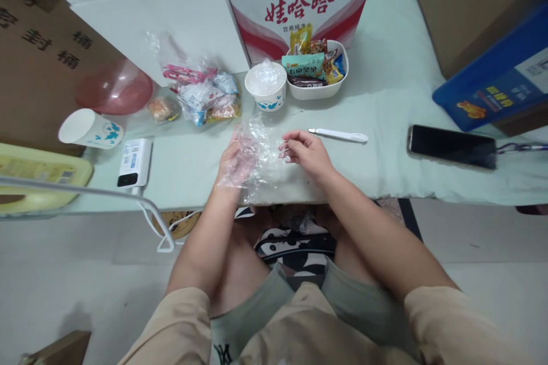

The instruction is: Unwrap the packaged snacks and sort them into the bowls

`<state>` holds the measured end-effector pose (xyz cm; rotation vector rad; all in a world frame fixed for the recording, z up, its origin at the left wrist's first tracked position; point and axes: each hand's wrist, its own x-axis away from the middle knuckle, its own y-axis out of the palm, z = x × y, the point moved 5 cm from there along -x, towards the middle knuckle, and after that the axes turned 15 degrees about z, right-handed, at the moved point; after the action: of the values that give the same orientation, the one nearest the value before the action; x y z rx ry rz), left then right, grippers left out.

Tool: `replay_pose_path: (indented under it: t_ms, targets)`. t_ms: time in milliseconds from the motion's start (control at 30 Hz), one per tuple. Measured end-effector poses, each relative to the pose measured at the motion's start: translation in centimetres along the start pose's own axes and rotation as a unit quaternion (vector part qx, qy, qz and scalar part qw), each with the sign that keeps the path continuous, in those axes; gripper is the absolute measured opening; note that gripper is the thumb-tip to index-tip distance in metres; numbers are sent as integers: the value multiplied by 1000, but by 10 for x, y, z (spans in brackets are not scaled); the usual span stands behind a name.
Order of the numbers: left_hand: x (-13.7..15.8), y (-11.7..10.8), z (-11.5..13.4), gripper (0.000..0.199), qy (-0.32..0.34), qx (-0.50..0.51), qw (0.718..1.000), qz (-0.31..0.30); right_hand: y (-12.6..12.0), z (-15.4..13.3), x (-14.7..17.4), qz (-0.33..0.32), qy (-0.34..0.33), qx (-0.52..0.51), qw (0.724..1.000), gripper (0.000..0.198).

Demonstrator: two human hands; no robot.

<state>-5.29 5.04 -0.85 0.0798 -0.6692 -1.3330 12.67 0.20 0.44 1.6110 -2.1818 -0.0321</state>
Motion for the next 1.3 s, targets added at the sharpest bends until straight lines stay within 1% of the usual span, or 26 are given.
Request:
replay_pose_path:
  t_ms: [33,100,200,300,400,500,600,767,867,933,1000,1067,1167,1300]
  targets:
    - [0,-1,0,22,3,-6,1000,4,1,-2,2,-6,4,-10,1000,34]
    - [0,0,1,21,15,-18,1000,-8,3,-5,5,-22,-3,-21,1000,45]
    - [3,3,3,26,25,-36,998,-35,6,-9,10,-36,-44,-11,998,53]
    - [7,5,5,36,8,-26,999,-30,6,-8,9,-16,-71,8,997,48]
    - [9,7,5,43,-13,-2,1000,-16,4,-5,5,8,-60,14,998,46]
    - [10,8,6,42,-15,5,1000,-5,2,-4,3,12,-46,19,999,42]
    - [13,11,6,42,-24,5,999,-23,3,-5,4,1,-39,20,999,34]
    - [15,15,7,47,-8,-1,996,-88,7,-6,8,-41,-14,27,999,31]
    - [11,13,6,50,7,-15,995,-95,8,-7,11,-58,-15,36,998,30]
    - [7,11,5,51,15,-33,996,-85,8,-7,11,-64,-25,43,997,29]
    - [4,9,6,51,32,-46,996,-62,7,-6,10,-55,-42,55,996,25]
    - [1,7,7,50,52,-47,997,-44,3,-4,7,-25,-55,71,996,22]
    - [-5,5,7,52,69,-34,996,-44,-4,0,2,28,-67,98,992,22]
    - [-13,-2,5,56,87,-36,995,-29,-11,0,-2,54,-97,125,986,17]
